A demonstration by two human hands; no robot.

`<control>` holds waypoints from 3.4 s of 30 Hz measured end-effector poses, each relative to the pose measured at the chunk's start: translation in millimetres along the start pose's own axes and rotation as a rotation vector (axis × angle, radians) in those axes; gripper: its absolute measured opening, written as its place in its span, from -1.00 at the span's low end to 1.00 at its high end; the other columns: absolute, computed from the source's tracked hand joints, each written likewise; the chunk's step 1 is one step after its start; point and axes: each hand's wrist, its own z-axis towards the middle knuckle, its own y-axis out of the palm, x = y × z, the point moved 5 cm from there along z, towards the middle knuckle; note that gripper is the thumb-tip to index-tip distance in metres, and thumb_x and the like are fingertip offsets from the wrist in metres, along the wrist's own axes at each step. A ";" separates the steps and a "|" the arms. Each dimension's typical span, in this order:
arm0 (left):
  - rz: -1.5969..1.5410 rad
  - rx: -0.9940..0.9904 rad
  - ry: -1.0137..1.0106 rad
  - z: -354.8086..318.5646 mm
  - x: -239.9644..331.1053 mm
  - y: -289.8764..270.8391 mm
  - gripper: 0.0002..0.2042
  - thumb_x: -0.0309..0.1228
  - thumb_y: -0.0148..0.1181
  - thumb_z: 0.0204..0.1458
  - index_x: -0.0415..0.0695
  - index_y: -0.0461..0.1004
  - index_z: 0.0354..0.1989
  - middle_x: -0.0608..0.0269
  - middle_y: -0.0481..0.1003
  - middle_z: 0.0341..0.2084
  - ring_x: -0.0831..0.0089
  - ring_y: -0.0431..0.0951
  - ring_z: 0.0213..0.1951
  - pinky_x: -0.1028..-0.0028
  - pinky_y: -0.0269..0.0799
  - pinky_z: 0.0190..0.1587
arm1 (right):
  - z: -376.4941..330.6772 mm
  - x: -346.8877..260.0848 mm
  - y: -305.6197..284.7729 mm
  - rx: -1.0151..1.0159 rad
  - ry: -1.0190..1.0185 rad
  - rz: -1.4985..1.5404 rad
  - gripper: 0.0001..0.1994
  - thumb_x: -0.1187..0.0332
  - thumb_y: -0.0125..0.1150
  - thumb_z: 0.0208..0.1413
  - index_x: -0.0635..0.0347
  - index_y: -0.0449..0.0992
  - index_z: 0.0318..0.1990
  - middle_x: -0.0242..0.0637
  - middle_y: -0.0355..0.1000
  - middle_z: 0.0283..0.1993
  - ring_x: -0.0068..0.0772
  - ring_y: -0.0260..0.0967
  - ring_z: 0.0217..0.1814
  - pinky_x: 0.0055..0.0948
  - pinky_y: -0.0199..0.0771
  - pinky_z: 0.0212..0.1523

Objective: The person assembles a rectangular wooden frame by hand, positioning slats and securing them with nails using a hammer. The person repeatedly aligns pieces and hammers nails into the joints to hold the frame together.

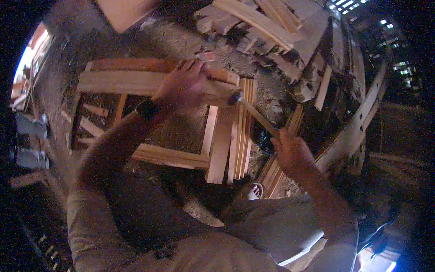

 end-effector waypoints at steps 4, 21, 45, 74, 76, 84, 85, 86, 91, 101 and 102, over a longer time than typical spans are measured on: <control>0.060 -0.041 -0.064 5.7 7.4 -7.8 -0.33 -0.34 0.22 -0.10 -0.42 0.30 0.24 -0.15 0.38 0.14 -0.06 0.37 0.19 0.07 0.29 0.29 | -10.2 12.7 -52.6 0.234 0.118 0.126 -0.73 0.23 0.09 0.37 0.30 0.49 -0.06 -0.04 0.50 -0.39 -0.16 0.44 -0.37 -0.15 0.46 -0.26; 0.019 -0.206 -0.125 6.9 7.7 -10.2 -0.17 -0.40 0.41 -0.33 -0.30 0.27 0.26 -0.07 0.41 0.09 -0.02 0.38 0.20 0.10 0.38 0.23 | -33.4 142.0 40.2 -0.941 0.270 0.089 -0.65 0.08 0.10 0.27 0.13 0.67 -0.10 -0.15 0.62 -0.28 -0.20 0.59 -0.33 -0.15 0.60 -0.30; -0.291 0.165 -0.780 -209.1 -39.9 -204.2 -0.85 -0.40 0.26 0.19 -0.23 0.57 -0.18 0.08 0.57 -0.12 0.21 0.54 0.02 0.31 0.41 0.13 | 4.7 131.0 39.5 -0.608 -0.074 -0.127 -0.52 -0.08 0.18 0.23 0.24 0.64 -0.29 -0.07 0.56 -0.43 -0.07 0.56 -0.41 -0.07 0.55 -0.33; -0.984 -0.287 -0.389 -107.8 16.3 -182.2 -0.50 0.06 0.24 0.11 -0.19 0.49 -0.12 0.12 0.50 -0.17 0.23 0.53 -0.11 0.21 0.45 -0.01 | -52.6 213.4 117.8 -1.038 0.530 0.233 -0.54 0.13 0.51 -0.02 0.20 0.55 -0.04 -0.09 0.56 -0.19 -0.17 0.57 -0.29 -0.20 0.57 -0.39; -1.008 -0.489 -0.190 -78.9 81.3 -173.2 -0.64 -0.26 0.34 0.04 -0.17 0.51 -0.04 0.06 0.51 -0.06 0.09 0.55 0.01 0.13 0.47 0.07 | -56.3 205.8 161.2 -1.027 0.414 0.198 -0.43 0.18 0.61 -0.17 0.18 0.53 0.01 -0.04 0.55 -0.10 -0.03 0.56 -0.21 -0.11 0.58 -0.22; -0.762 -0.336 0.211 -52.9 140.8 -121.6 -0.61 -0.52 0.33 -0.10 -0.13 0.55 -0.01 0.11 0.50 0.03 0.05 0.52 0.08 0.10 0.49 0.10 | -71.3 200.7 255.0 -0.715 -0.016 -0.050 -0.55 0.16 0.51 -0.05 0.24 0.57 -0.07 -0.08 0.59 -0.17 0.02 0.54 -0.03 -0.03 0.55 0.00; -0.757 -0.332 0.205 -43.6 148.8 -123.6 -0.61 -0.51 0.33 -0.11 -0.13 0.55 -0.02 0.12 0.50 0.04 0.06 0.51 0.09 0.10 0.49 0.11 | -69.1 198.6 254.9 -0.834 -0.071 -0.150 -0.57 0.17 0.50 -0.02 0.27 0.58 -0.08 -0.08 0.60 -0.18 0.02 0.56 -0.05 -0.05 0.57 -0.02; -0.738 -0.324 0.190 -36.6 153.2 -127.1 -0.60 -0.51 0.33 -0.12 -0.14 0.55 -0.02 0.13 0.50 0.04 0.07 0.51 0.10 0.10 0.49 0.11 | -54.6 188.5 239.6 -0.940 -0.142 -0.259 -0.58 0.19 0.48 0.01 0.30 0.58 -0.08 -0.08 0.60 -0.18 0.01 0.57 -0.07 -0.07 0.59 -0.04; -0.703 -0.377 0.141 -28.4 163.9 -124.2 -0.56 -0.48 0.32 -0.11 -0.14 0.53 0.04 0.15 0.48 0.08 0.08 0.49 0.12 0.10 0.47 0.14 | 7.2 186.2 191.6 -1.122 0.459 0.139 -0.67 0.23 0.33 0.13 0.35 0.61 -0.10 0.05 0.60 -0.19 -0.01 0.62 -0.25 -0.13 0.66 -0.19; -0.692 -0.372 0.041 -34.1 162.6 -117.8 -0.61 -0.51 0.27 -0.04 -0.18 0.48 0.04 0.12 0.45 0.05 0.08 0.48 0.11 0.12 0.47 0.13 | 29.9 254.8 365.0 -0.323 -0.316 -0.469 -0.80 0.33 0.18 -0.03 0.15 0.69 -0.32 -0.12 0.60 -0.21 -0.02 0.58 -0.15 -0.02 0.63 -0.19; -0.662 -0.379 0.013 -35.5 162.9 -124.5 -0.61 -0.51 0.27 -0.04 -0.18 0.48 0.03 0.11 0.45 0.05 0.07 0.48 0.10 0.13 0.47 0.13 | 33.6 243.6 357.5 -0.389 -0.308 -0.516 -0.81 0.33 0.18 -0.03 0.13 0.69 -0.33 -0.14 0.60 -0.21 -0.03 0.58 -0.13 -0.03 0.63 -0.19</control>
